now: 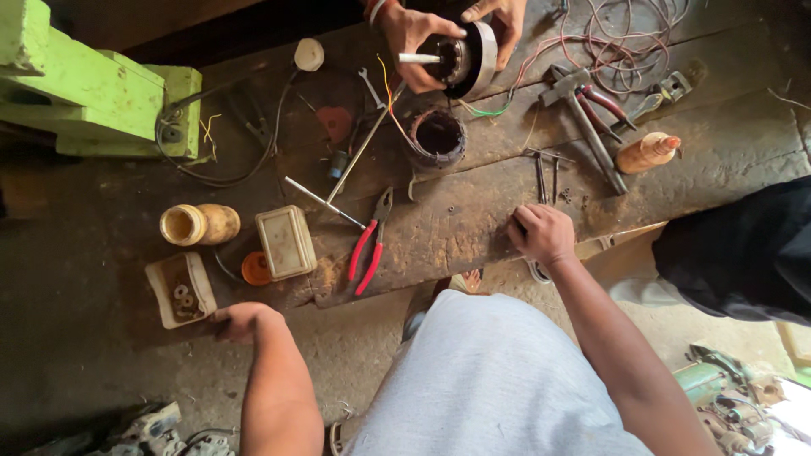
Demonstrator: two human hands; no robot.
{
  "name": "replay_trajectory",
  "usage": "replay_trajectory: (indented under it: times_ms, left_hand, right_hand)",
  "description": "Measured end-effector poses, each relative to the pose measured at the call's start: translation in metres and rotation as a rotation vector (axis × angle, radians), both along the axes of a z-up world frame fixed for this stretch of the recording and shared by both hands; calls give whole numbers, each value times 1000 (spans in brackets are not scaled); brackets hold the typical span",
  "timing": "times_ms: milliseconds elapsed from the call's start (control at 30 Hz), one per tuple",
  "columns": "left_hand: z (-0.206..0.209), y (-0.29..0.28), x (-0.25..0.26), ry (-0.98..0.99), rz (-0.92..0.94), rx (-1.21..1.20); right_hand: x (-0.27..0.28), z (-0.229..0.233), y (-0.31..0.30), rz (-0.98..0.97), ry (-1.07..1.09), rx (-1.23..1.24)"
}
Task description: The person disassembles a small electric motor on a workbench using a T-handle wrench and pliers. They loosen bolts, remove the end caps, and separate the rotor from the stator housing, then reassemble the components.
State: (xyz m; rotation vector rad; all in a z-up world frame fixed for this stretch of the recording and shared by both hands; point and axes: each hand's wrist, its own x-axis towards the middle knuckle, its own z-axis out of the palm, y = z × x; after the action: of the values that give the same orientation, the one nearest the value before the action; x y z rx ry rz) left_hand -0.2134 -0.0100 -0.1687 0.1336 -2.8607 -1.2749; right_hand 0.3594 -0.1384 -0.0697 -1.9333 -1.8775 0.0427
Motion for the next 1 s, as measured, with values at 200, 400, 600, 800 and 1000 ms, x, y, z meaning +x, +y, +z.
replay_trajectory:
  times_ms: [200,400,600,800,1000]
  left_hand:
    - [9,-1,7,-56,-7,-86]
    - [19,-2,12,-62,-14,-32]
    - [28,-2,16,-116,-26,-48]
    - [25,-2,15,-108,-27,-9]
    - [13,0,7,-109,2,-24]
  right_hand:
    - [1,0,-1,-8,3,-11]
    - [0,0,-1,-12,3,-9]
    - [1,-3,-1,-11,-16,-17]
    - [2,-3,-2,-11,-21,-20]
    - [0,0,-3,-13,-7,-16]
